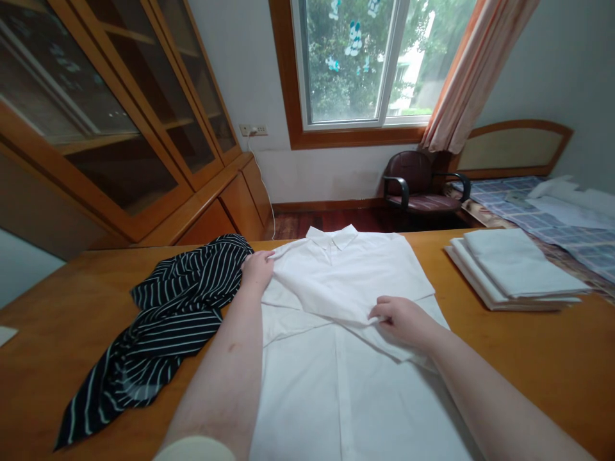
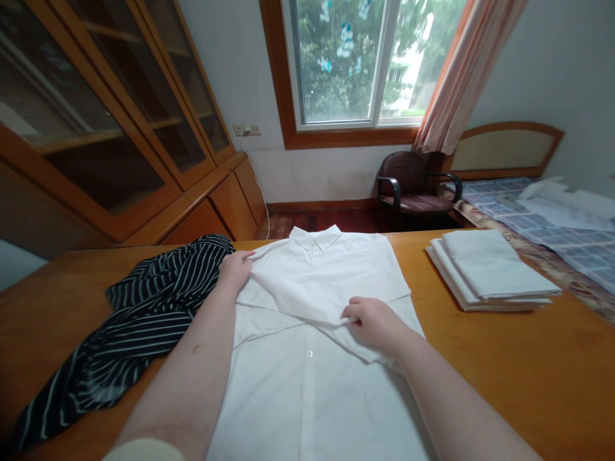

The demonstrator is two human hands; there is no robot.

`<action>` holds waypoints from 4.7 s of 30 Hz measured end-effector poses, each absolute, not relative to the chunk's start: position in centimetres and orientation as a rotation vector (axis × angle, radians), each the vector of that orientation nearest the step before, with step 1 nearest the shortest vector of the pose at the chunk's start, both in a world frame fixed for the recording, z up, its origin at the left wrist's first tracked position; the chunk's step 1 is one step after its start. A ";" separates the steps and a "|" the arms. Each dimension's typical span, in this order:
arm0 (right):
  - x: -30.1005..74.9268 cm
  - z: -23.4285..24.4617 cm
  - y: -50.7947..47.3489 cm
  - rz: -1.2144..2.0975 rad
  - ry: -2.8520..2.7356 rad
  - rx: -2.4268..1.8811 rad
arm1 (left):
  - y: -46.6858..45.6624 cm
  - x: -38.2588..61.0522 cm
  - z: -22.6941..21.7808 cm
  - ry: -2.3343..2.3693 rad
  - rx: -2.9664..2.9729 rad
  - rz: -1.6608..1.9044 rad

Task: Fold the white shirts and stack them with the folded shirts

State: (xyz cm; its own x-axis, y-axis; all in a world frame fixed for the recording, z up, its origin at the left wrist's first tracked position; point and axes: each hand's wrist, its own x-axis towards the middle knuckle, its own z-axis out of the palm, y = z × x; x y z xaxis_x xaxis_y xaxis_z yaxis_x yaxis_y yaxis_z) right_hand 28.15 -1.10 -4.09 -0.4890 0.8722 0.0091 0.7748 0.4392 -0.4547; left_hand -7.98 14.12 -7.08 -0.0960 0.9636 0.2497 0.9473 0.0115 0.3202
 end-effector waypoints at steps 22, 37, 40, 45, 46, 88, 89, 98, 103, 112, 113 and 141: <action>29.3 -2.3 -2.5 1.797 -2.079 -1.526 | 13.2 -3.6 -7.1 2.007 2.532 0.276; 28.1 -3.2 -1.6 1.107 -2.161 -1.830 | 14.1 -5.1 -8.1 2.113 2.241 0.238; 28.1 -3.4 -1.8 1.180 -2.259 -1.760 | 14.3 -5.8 -7.8 2.119 2.194 0.594; 28.1 -3.2 -1.9 1.195 -2.262 -1.726 | 14.5 -7.7 -7.1 2.288 1.772 1.007; 28.1 -3.1 -1.9 1.185 -2.237 -1.711 | 14.5 -8.0 -7.1 2.285 1.685 1.006; 27.9 -1.0 -3.0 0.084 -2.450 -1.863 | 13.7 -7.5 -6.5 2.365 2.104 0.800; 28.0 -1.1 -3.0 0.045 -2.418 -1.892 | 13.7 -7.3 -6.5 2.343 2.133 0.762; 28.0 -0.9 -3.5 0.053 -2.432 -1.870 | 14.6 -7.2 -7.9 2.170 2.148 0.237; 27.8 -0.4 -3.8 0.087 -2.408 -1.907 | 14.5 -7.2 -8.3 2.205 2.078 0.216; 30.2 -0.2 -3.2 1.277 -2.152 -2.330 | 14.7 -7.4 -8.9 2.260 1.986 0.146; 30.2 -0.3 -3.1 1.397 -2.156 -2.261 | 14.7 -7.4 -9.0 2.258 1.986 0.130; 29.6 -2.2 -0.7 0.465 -1.883 -2.262 | 14.8 -7.5 -8.9 2.244 1.983 0.079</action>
